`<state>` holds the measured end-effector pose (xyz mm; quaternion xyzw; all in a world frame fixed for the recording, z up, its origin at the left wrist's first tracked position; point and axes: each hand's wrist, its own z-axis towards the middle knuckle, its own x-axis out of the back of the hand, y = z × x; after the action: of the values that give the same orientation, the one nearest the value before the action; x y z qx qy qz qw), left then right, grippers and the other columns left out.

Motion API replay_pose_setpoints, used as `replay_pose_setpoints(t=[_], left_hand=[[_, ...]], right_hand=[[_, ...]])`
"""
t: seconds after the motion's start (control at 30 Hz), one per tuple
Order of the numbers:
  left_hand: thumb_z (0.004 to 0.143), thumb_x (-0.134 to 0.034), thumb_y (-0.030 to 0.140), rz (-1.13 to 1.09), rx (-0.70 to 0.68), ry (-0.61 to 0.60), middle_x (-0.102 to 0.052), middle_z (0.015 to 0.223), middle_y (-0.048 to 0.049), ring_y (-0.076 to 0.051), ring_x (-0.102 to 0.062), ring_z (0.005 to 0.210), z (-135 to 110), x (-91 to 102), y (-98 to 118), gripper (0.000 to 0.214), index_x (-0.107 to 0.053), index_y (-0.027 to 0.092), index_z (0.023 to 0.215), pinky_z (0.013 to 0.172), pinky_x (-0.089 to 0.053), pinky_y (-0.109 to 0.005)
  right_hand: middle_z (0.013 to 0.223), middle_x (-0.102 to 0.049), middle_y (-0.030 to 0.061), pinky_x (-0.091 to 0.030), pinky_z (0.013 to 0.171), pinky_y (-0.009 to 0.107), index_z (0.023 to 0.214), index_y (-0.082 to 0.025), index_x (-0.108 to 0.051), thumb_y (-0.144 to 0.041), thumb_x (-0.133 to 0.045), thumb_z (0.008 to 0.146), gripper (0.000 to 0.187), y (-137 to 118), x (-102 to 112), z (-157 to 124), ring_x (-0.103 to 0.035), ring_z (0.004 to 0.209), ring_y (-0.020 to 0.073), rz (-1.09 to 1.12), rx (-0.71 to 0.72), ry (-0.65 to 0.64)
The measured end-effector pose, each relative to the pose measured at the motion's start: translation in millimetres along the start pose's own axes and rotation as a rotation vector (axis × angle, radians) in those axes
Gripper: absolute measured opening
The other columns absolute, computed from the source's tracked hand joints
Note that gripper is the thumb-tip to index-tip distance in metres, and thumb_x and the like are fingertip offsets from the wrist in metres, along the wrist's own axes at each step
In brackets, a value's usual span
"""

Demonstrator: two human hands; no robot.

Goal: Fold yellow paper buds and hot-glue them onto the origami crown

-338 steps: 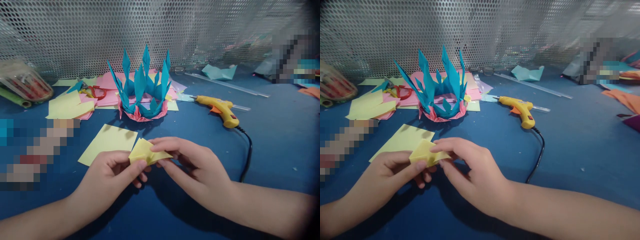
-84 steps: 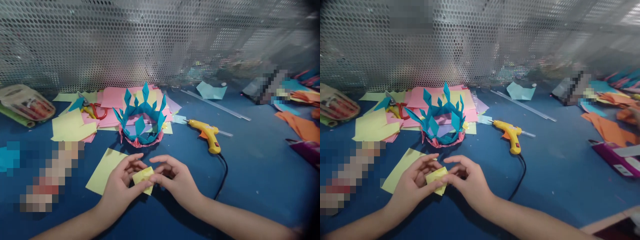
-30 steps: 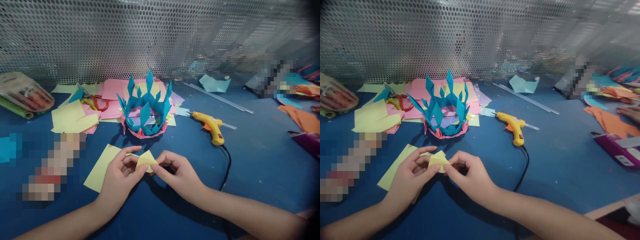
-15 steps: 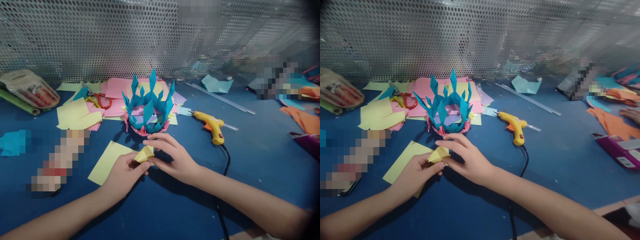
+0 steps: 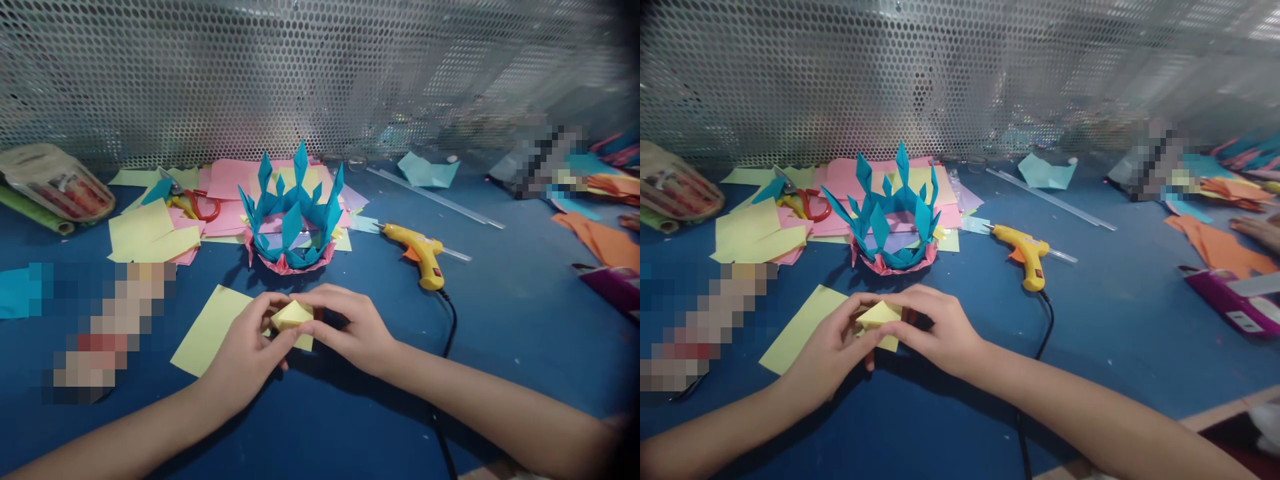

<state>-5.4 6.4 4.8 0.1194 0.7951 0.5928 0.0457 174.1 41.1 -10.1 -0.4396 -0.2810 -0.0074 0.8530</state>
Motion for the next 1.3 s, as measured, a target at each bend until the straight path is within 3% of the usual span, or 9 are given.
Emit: replay_pose_setpoints(t=[0.17, 0.37, 0.53, 0.7, 0.9, 1.0, 1.1, 1.17, 1.3], left_hand=[[0.079, -0.068, 0.034, -0.053, -0.027, 0.052, -0.067, 0.094, -0.0003, -0.01, -0.057, 0.06, 4.6, 1.7, -3.5, 0.032, -0.063, 0.022, 0.108, 0.05, -0.049, -0.019], [0.075, -0.07, 0.026, -0.032, -0.024, 0.113, -0.068, 0.067, 0.0025, -0.008, -0.052, 0.049, 2.7, 1.1, -1.3, 0.025, -0.072, 0.018, 0.099, 0.048, -0.047, -0.016], [0.077, -0.07, 0.026, -0.008, -0.065, 0.127, -0.076, 0.079, 0.0002, -0.013, -0.064, 0.065, 0.7, 1.4, -4.6, 0.024, -0.075, 0.022, 0.1, 0.06, -0.052, -0.02], [0.087, -0.061, 0.03, 0.012, -0.148, 0.101, -0.077, 0.102, -0.0012, -0.02, -0.068, 0.096, -0.8, 2.7, -6.4, 0.022, -0.076, 0.026, 0.102, 0.088, -0.051, -0.027], [0.09, -0.057, 0.029, -0.029, -0.181, 0.049, -0.076, 0.109, 0.0018, -0.017, -0.067, 0.102, -3.7, 2.8, -7.7, 0.022, -0.075, 0.031, 0.104, 0.093, -0.05, -0.026], [0.082, -0.069, 0.03, -0.084, -0.182, 0.014, -0.071, 0.119, 0.0016, -0.018, -0.065, 0.109, -5.0, -1.1, -8.9, 0.026, -0.072, 0.033, 0.107, 0.091, -0.052, -0.024], [0.067, -0.082, 0.022, -0.174, -0.142, 0.026, -0.058, 0.137, 0.0004, -0.021, -0.054, 0.125, -4.7, -5.2, -10.2, 0.047, -0.069, 0.032, 0.111, 0.096, -0.05, -0.025], [0.066, -0.083, 0.021, -0.255, -0.072, 0.041, -0.061, 0.132, -0.0039, -0.021, -0.06, 0.117, -2.7, -6.1, -10.8, 0.051, -0.066, 0.029, 0.114, 0.092, -0.053, -0.028], [0.063, -0.084, 0.021, -0.34, 0.022, 0.02, -0.073, 0.091, -0.0058, -0.019, -0.069, 0.084, 3.3, -4.0, -10.0, 0.048, -0.066, 0.019, 0.107, 0.076, -0.058, -0.03]], right_hand=[[0.094, -0.076, 0.0058, -0.058, 0.073, 0.023, 0.111, -0.021, -0.07, -0.021, -0.058, 0.092, 0.022, -0.2, -1.0, -1.8, -0.072, 0.082, 0.0154, -0.054, 0.022, 0.008], [0.083, -0.075, -0.0007, -0.058, 0.064, 0.018, 0.137, -0.023, -0.05, -0.006, -0.051, 0.086, 0.053, 5.1, -3.8, -5.6, -0.069, 0.064, 0.0096, -0.154, 0.06, 0.082], [0.108, -0.072, 0.0089, -0.057, 0.086, 0.026, 0.104, -0.02, -0.068, -0.008, -0.056, 0.083, 0.027, 4.7, -2.1, -1.0, -0.07, 0.097, 0.0156, -0.166, 0.168, 0.101], [0.095, -0.072, 0.008, -0.059, 0.078, 0.025, 0.096, -0.021, -0.068, -0.008, -0.06, 0.082, 0.021, 0.8, 0.3, -1.9, -0.07, 0.085, 0.0144, -0.198, 0.234, 0.194], [0.083, -0.068, 0.0045, -0.056, 0.066, 0.023, 0.089, -0.021, -0.066, -0.006, -0.06, 0.077, 0.02, -4.0, -0.1, -4.5, -0.067, 0.072, 0.0133, -0.218, 0.23, 0.247], [0.082, -0.067, 0.0037, -0.055, 0.061, 0.023, 0.087, -0.021, -0.064, -0.005, -0.057, 0.073, 0.022, -7.2, -1.3, -4.4, -0.066, 0.072, 0.0137, -0.192, 0.17, 0.263], [0.083, -0.065, 0.0037, -0.055, 0.064, 0.026, 0.082, -0.021, -0.06, -0.005, -0.056, 0.07, 0.02, -10.5, -0.9, -4.8, -0.065, 0.073, 0.0151, -0.159, 0.107, 0.292], [0.083, -0.064, 0.0038, -0.055, 0.065, 0.027, 0.08, -0.021, -0.058, -0.005, -0.055, 0.069, 0.02, -12.0, -0.3, -5.9, -0.065, 0.073, 0.0157, -0.14, 0.074, 0.313], [0.08, -0.062, 0.0032, -0.054, 0.058, 0.026, 0.081, -0.022, -0.055, -0.004, -0.052, 0.071, 0.021, -11.9, -0.8, -7.7, -0.064, 0.07, 0.0156, -0.109, 0.053, 0.324]])
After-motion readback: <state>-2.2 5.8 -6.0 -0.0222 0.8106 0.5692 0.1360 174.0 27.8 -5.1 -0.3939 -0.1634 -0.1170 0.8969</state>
